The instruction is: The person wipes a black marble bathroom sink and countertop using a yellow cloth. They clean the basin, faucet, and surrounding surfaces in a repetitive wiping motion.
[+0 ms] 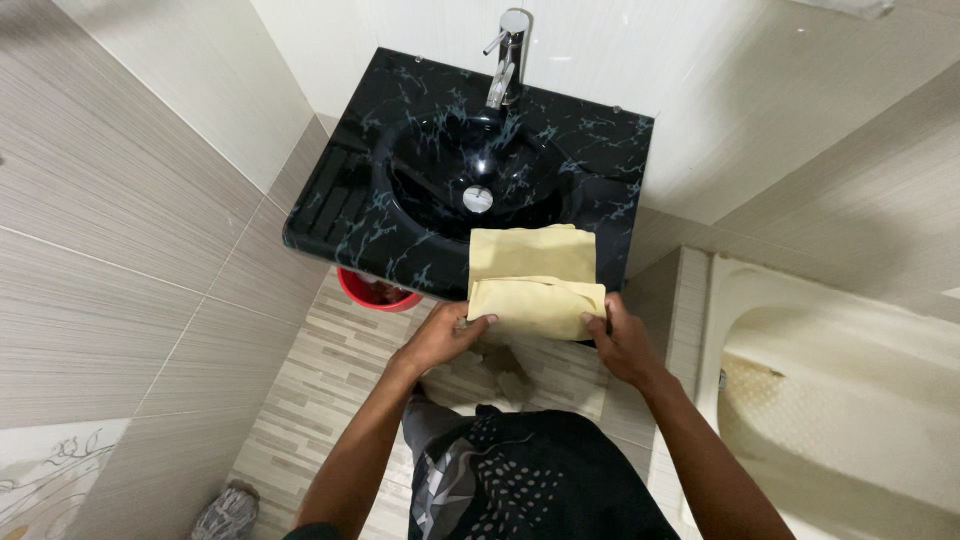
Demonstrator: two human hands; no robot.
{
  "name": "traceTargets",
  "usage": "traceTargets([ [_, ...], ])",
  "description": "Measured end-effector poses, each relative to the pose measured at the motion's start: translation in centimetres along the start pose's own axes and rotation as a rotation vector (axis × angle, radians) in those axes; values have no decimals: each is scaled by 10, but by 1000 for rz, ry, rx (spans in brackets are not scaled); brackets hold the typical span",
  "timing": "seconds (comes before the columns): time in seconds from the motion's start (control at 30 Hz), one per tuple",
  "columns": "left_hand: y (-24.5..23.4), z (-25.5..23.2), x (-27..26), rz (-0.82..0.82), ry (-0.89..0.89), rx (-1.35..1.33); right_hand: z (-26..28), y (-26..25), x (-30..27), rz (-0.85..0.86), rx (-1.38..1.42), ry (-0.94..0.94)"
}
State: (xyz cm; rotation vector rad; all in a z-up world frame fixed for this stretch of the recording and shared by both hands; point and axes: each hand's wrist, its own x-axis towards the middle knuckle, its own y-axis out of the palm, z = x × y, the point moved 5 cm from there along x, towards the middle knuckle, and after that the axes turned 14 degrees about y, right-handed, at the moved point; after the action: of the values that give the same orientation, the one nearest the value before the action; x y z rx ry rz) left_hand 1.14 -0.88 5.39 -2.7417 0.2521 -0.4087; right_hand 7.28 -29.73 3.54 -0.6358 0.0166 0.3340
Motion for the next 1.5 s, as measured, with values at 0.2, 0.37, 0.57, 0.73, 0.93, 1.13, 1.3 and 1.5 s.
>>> traceTargets([
  [0.2,-13,20,45,-179,-49,-55,15,-11,54,-98,336,-92],
  [0.37,-27,29,76,-111,-358,558,35,-18,95,-331,-291,78],
  [0.57,-21,1,84,-311,104,820,67,-17,89,-461,-464,-97],
  [0.73,25,13,98,-275,371,879,71,32,101,-402,-413,-401],
  [0.93,45,55,104,-88,254,958,23,58,108,-315,-552,-217],
  [1.13,47,52,89,-69,258,951,24,57,104,-388,-489,-264],
  [1.3,34,24,62,47,302,929,30,51,78,-249,-626,-247],
  [1.5,7,3,21,232,382,825,36,44,44,-35,-733,-319],
])
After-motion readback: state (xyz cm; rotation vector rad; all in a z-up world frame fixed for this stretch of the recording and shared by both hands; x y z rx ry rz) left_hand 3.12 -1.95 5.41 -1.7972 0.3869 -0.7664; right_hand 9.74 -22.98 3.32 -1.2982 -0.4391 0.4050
